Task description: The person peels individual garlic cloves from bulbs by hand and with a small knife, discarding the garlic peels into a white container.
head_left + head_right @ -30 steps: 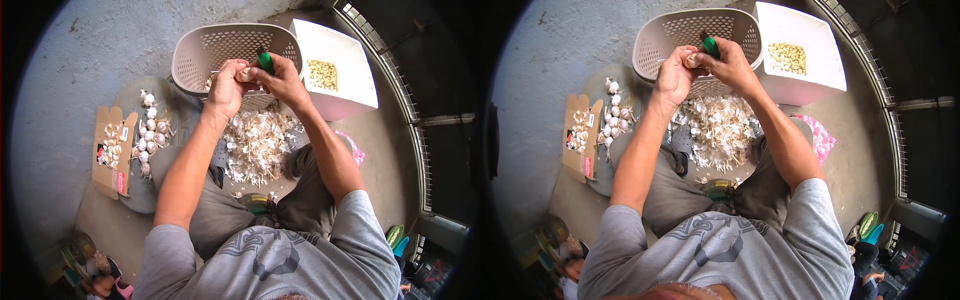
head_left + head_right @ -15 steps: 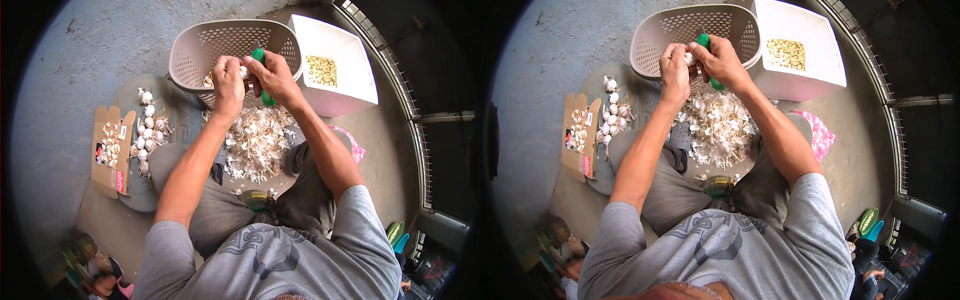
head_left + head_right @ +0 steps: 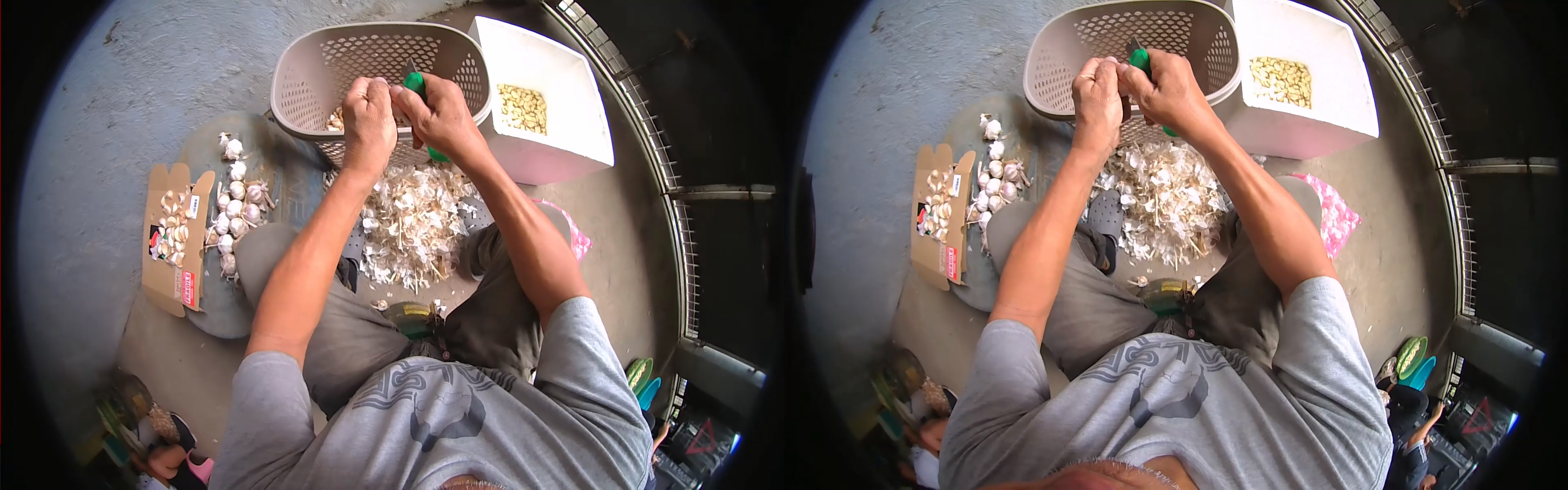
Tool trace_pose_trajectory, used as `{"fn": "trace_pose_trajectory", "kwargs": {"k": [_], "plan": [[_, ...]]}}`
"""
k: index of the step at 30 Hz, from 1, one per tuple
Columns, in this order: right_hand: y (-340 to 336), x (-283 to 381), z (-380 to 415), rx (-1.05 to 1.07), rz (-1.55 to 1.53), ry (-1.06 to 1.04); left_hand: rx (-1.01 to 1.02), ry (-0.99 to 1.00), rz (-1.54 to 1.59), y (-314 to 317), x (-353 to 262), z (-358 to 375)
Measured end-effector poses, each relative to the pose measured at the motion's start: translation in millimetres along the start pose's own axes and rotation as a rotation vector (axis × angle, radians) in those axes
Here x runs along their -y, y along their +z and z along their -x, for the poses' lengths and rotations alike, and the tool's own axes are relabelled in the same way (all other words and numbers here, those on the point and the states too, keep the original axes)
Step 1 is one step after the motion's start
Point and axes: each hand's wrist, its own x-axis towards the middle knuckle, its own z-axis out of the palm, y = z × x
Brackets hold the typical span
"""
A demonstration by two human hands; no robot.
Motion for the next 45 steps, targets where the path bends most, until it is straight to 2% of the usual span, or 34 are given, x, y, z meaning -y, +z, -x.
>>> {"fn": "trace_pose_trajectory", "kwargs": {"k": [4, 5, 9, 13, 14, 16, 17, 21, 24, 28, 33, 42, 45], "plan": [[3.3, -7.7, -3.5, -0.027, -0.014, -0.02, -0.071, 0.117, -0.237, 1.1, 7.5, -1.4], [4.5, -10.3, -5.3, -0.029, -0.033, -0.02, -0.072, 0.215, -0.379, -0.3, 5.5, -0.8], [5.2, -8.6, -2.2, -0.022, -0.055, 0.048, -0.076, 0.233, -0.457, -0.4, 3.4, 0.0], [3.0, -14.2, 1.7, -0.029, -0.106, 0.127, -0.112, 0.38, -0.466, 5.8, 14.6, -3.0], [0.5, -11.1, -2.1, -0.008, -0.093, 0.118, -0.069, 0.185, -0.274, 3.2, 12.8, -4.5], [0.4, -15.2, -2.4, 0.023, -0.366, 0.222, 0.023, -0.182, 0.12, -2.0, 1.0, -7.8], [-1.1, -20.1, -2.3, 0.023, -0.422, 0.223, 0.107, -0.206, 0.185, -5.9, -6.6, -8.7], [-14.5, -22.7, -3.2, 0.167, -0.495, 0.233, 0.156, -0.238, 0.156, -12.7, -18.2, -4.9], [-17.7, -23.2, -3.7, 0.19, -0.449, 0.186, 0.121, -0.246, 0.173, -13.9, -17.0, -2.9], [-20.2, -29.5, -6.8, 0.101, -0.485, 0.193, 0.204, -0.224, 0.113, -13.1, -19.9, -4.0], [-23.1, -35.0, -7.4, 0.085, -0.671, 0.264, 0.327, -0.209, 0.143, -12.0, -22.8, -3.7], [-17.8, -28.3, -2.3, 0.062, -0.739, 0.261, 0.314, -0.083, -0.039, -8.0, -24.1, -1.8], [-20.0, -32.6, -0.2, 0.13, -0.885, 0.3, 0.346, -0.052, -0.065, -12.0, -25.3, -2.2]]}}
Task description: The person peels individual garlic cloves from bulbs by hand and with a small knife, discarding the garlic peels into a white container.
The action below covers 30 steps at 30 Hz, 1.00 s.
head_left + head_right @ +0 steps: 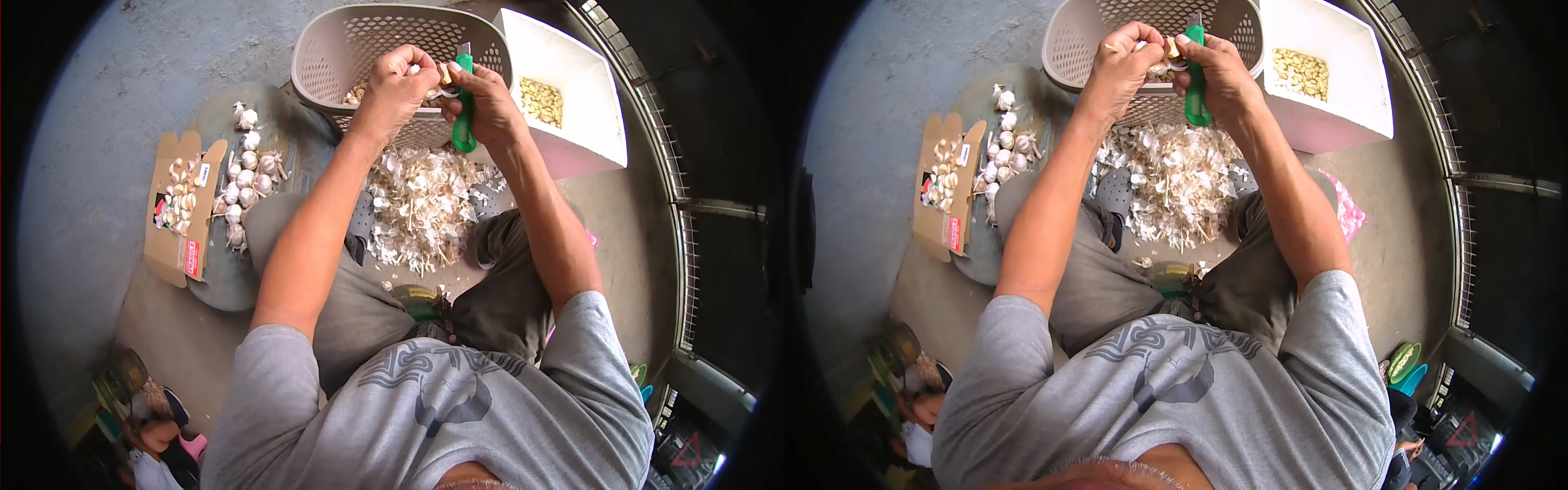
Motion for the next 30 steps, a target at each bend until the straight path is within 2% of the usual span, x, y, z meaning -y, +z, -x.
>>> {"fn": "trace_pose_trajectory", "kwargs": {"k": [3, 7, 9, 11, 12, 16, 22, 30], "plan": [[-1.7, -1.6, -1.9, 0.038, -0.07, 0.051, 0.007, -0.022, 0.05, -1.6, -4.5, 2.8], [11.5, -2.7, 0.1, -0.11, 0.242, -0.064, -0.006, 0.02, 0.001, -3.1, 3.6, 0.8], [17.6, -1.8, 0.3, -0.137, 0.361, -0.154, -0.047, -0.026, -0.014, -3.5, 3.5, 2.4], [10.4, -3.3, -4.2, -0.064, 0.598, -0.298, -0.077, -0.032, 0.007, -3.4, 2.2, -1.0], [17.5, 7.0, 1.4, -0.046, 0.633, -0.224, -0.09, -0.016, 0.037, -3.6, 5.0, -2.7], [10.4, 10.5, 1.0, -0.022, 0.64, -0.149, -0.06, -0.039, 0.094, -7.5, 3.7, 0.5], [5.4, 10.0, -1.4, -0.041, 0.536, -0.18, -0.073, -0.08, 0.138, -5.1, -5.0, 2.2], [16.3, 10.5, 0.3, -0.126, 0.615, -0.178, -0.032, -0.177, 0.171, -10.8, 1.8, 1.5]]}}
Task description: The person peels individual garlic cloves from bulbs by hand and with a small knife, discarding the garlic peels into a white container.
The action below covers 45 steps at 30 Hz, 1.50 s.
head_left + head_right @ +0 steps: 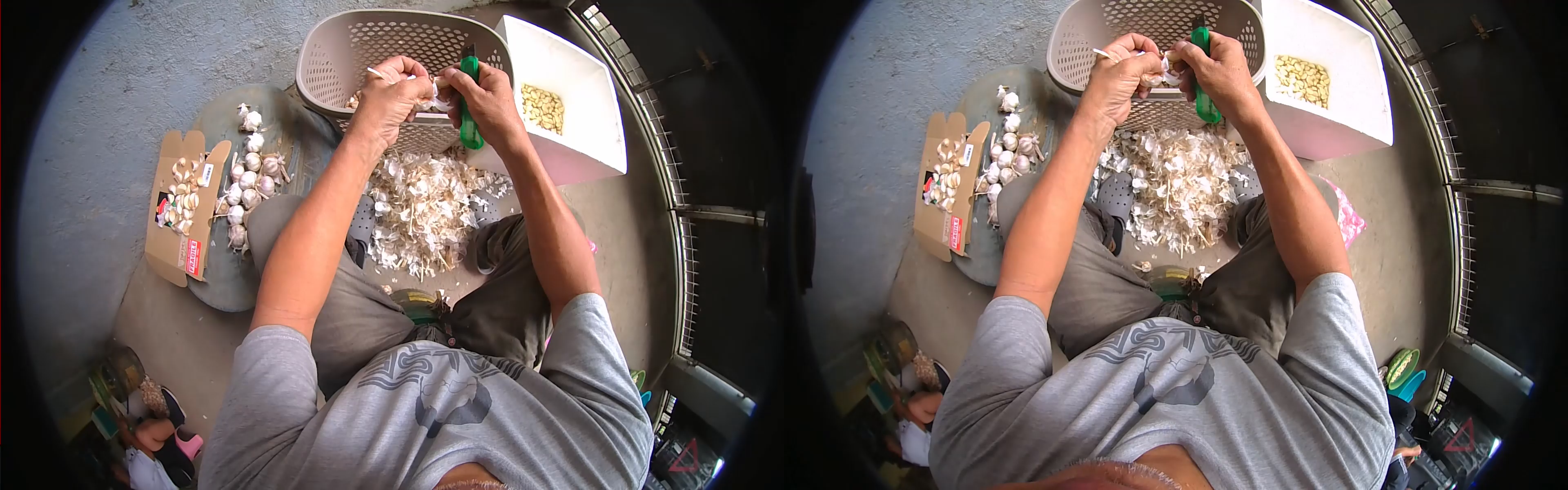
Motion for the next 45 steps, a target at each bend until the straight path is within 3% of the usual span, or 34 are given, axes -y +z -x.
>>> {"fn": "trace_pose_trajectory", "kwargs": {"k": [4, 9, 19, 21, 25, 28, 31, 36, 41, 45], "plan": [[0.2, -2.7, -1.6, -0.047, 0.04, -0.039, -0.021, 0.014, -0.043, 2.9, 6.0, -2.1], [-3.7, -2.4, -5.2, -0.093, 0.304, -0.188, 0.011, 0.007, -0.046, 11.8, 6.2, -0.6], [-6.6, 2.8, 2.6, -0.115, 0.63, -0.414, -0.016, 0.161, -0.416, 14.0, 17.2, -0.9], [-8.9, 2.2, 1.7, -0.075, 0.613, -0.334, -0.046, 0.192, -0.562, 15.4, 16.0, 2.3], [-13.1, -2.1, -3.8, -0.027, 0.487, -0.235, -0.028, 0.158, -0.338, 15.1, 16.8, 5.2], [-20.3, 0.4, -5.5, 0.088, -0.045, 0.049, 0.034, 0.1, -0.035, 14.2, 17.7, 4.8], [-11.9, -8.6, -4.5, 0.07, -0.183, 0.187, 0.029, 0.048, 0.036, 13.5, 22.0, 4.0], [-11.8, -8.5, -7.9, 0.0, 0.075, -0.014, 0.014, 0.039, -0.041, 6.6, 19.0, -3.0], [-18.2, -5.6, -7.4, 0.006, 0.41, -0.151, 0.073, 0.109, -0.327, 7.3, 19.1, -0.7], [-17.5, -2.9, -4.1, 0.001, 0.327, -0.118, 0.002, 0.185, -0.531, 10.8, 21.1, 0.4]]}}
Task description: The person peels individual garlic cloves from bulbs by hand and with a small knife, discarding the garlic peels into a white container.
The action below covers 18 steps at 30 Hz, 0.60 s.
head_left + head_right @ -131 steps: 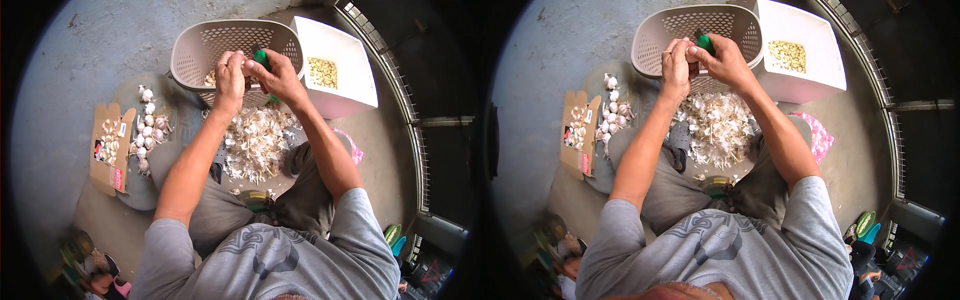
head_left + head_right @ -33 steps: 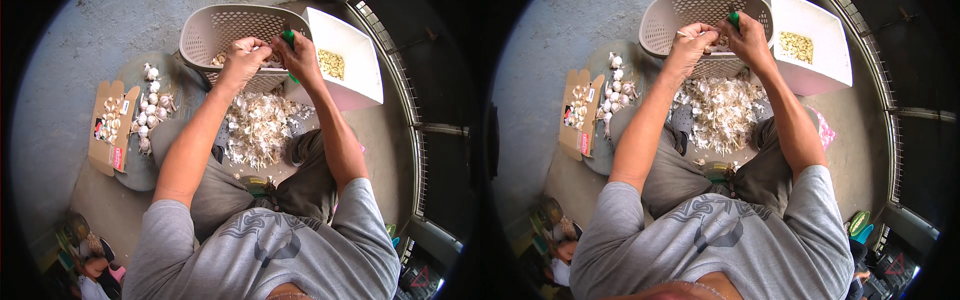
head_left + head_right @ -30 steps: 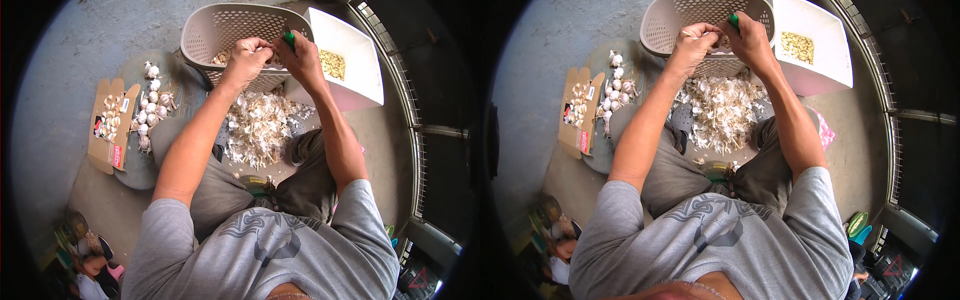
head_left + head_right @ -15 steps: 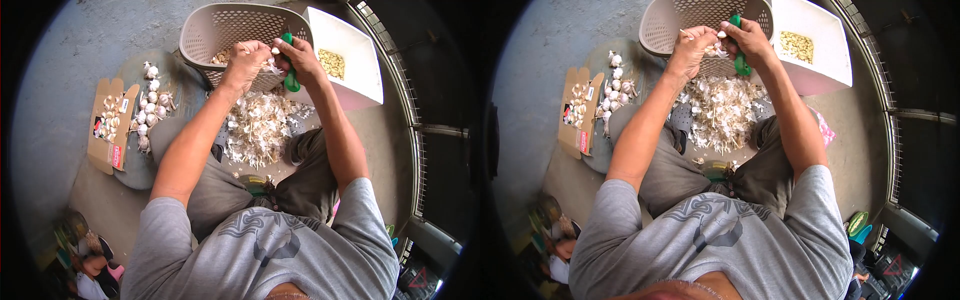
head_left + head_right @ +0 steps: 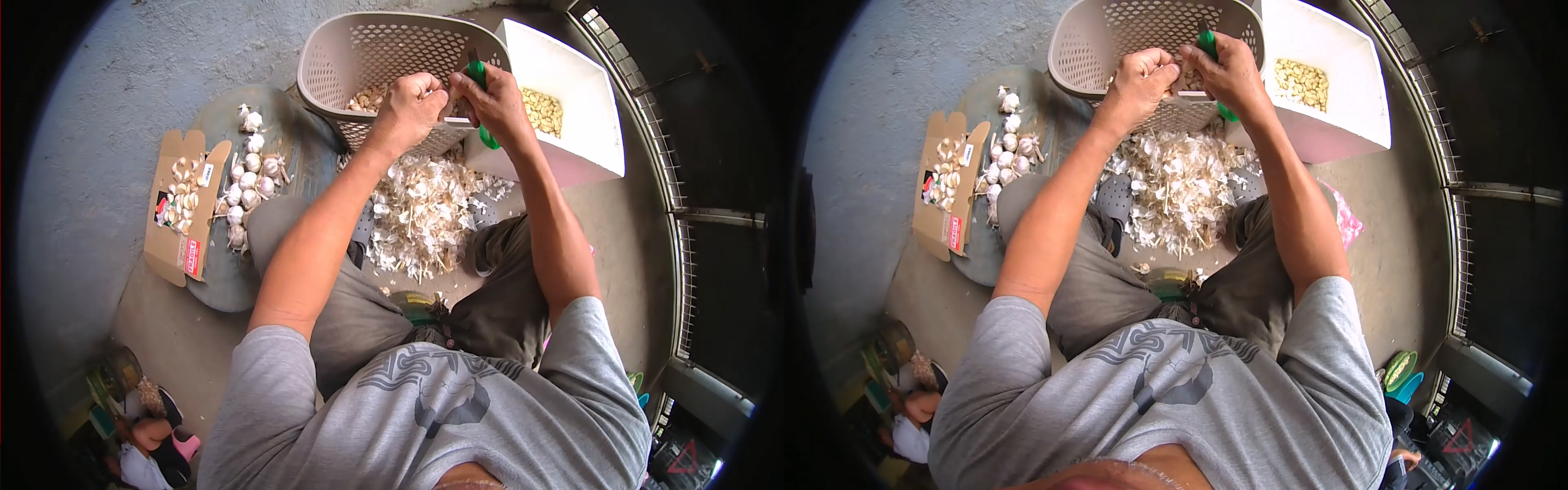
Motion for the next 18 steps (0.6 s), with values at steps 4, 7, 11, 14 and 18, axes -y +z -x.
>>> {"fn": "trace_pose_trajectory", "kwargs": {"k": [4, 7, 11, 14, 18], "plan": [[2.8, 2.4, 1.9, 0.024, -0.226, 0.065, -0.015, -0.031, 0.085, 1.2, -4.3, 0.6], [8.0, -0.6, 3.2, 0.001, -0.402, 0.131, -0.016, -0.095, 0.287, 3.6, -8.0, 3.9], [22.2, -7.6, 4.3, -0.063, -0.553, 0.238, -0.067, -0.145, 0.492, 11.6, 1.1, 3.7], [27.3, -14.2, 1.2, -0.065, -0.57, 0.232, -0.09, -0.157, 0.531, 10.3, -0.7, 3.4], [24.0, -3.1, 2.5, -0.047, -0.177, 0.095, -0.142, -0.115, 0.38, 8.8, -1.2, 4.2]]}}
